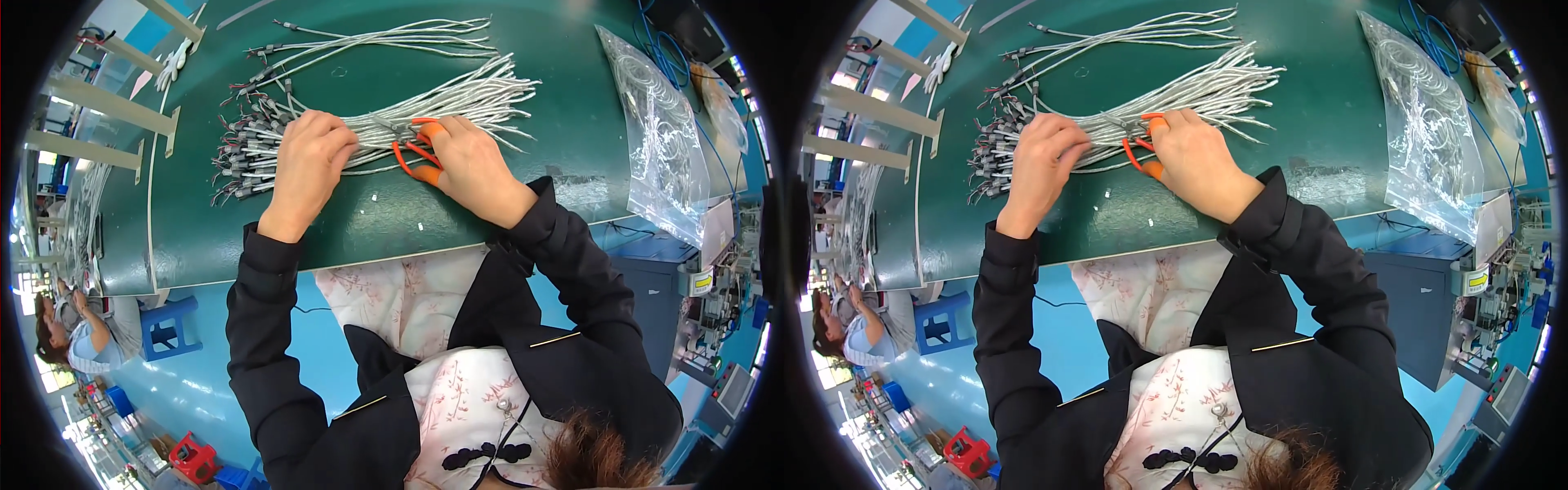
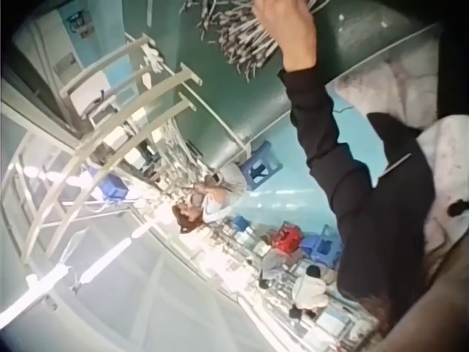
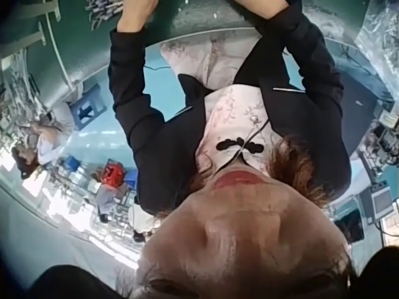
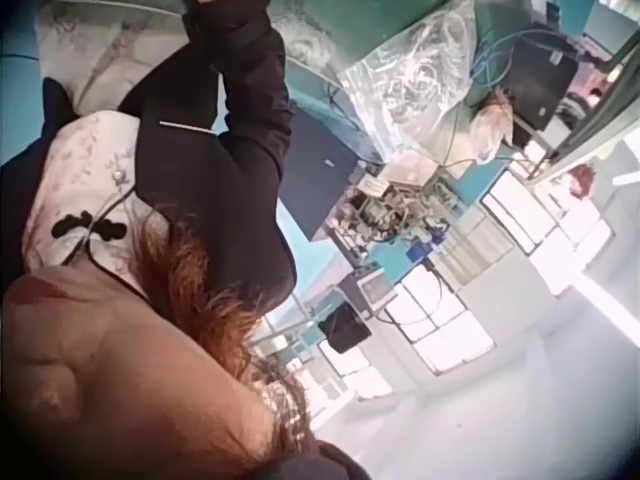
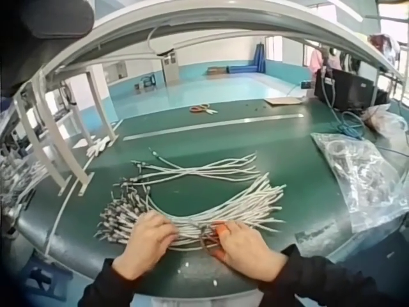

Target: The person picks up a wire, trims the insulation with shears, and pulls the casing off by hand. They then slide a small metal sleeve onto the wire, press it into place, and place the finished wire onto a pile.

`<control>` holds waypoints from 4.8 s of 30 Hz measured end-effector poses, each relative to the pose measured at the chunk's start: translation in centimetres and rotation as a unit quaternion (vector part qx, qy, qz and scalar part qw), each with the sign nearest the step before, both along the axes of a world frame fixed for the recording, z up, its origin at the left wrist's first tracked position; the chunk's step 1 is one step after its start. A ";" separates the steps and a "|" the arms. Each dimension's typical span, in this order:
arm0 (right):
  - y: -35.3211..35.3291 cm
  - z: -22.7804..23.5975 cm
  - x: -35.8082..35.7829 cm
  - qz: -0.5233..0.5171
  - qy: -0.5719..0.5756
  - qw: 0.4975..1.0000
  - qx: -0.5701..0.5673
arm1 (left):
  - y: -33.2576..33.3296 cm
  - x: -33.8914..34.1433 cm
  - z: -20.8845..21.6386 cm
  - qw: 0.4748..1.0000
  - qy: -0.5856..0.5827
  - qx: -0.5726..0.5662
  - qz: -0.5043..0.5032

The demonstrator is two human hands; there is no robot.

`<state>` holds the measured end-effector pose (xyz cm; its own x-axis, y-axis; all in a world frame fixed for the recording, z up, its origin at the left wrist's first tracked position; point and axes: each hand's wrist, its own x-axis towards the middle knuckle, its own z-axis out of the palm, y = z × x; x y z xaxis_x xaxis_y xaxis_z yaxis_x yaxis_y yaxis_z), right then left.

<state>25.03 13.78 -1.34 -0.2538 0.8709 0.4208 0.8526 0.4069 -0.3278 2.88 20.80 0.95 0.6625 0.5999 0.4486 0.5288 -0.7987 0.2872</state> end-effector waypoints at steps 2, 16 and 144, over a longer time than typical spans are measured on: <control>0.3 -0.5 0.7 0.013 0.012 1.000 0.008 | 0.0 0.2 0.1 1.000 0.014 0.001 0.006; -6.6 4.1 8.8 -0.041 0.662 0.745 -0.065 | 0.5 -0.4 1.3 0.999 -0.036 -0.017 0.012; -11.6 0.2 -6.0 0.195 0.169 0.908 -0.331 | -21.4 -2.0 -3.1 0.541 -0.587 -0.578 0.172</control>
<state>19.01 2.20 -1.15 -0.5514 0.8326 -0.0511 0.4910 0.2744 -0.8268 0.89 -0.61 -2.11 0.0884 0.9259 -0.3672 -0.4983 0.3604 0.7886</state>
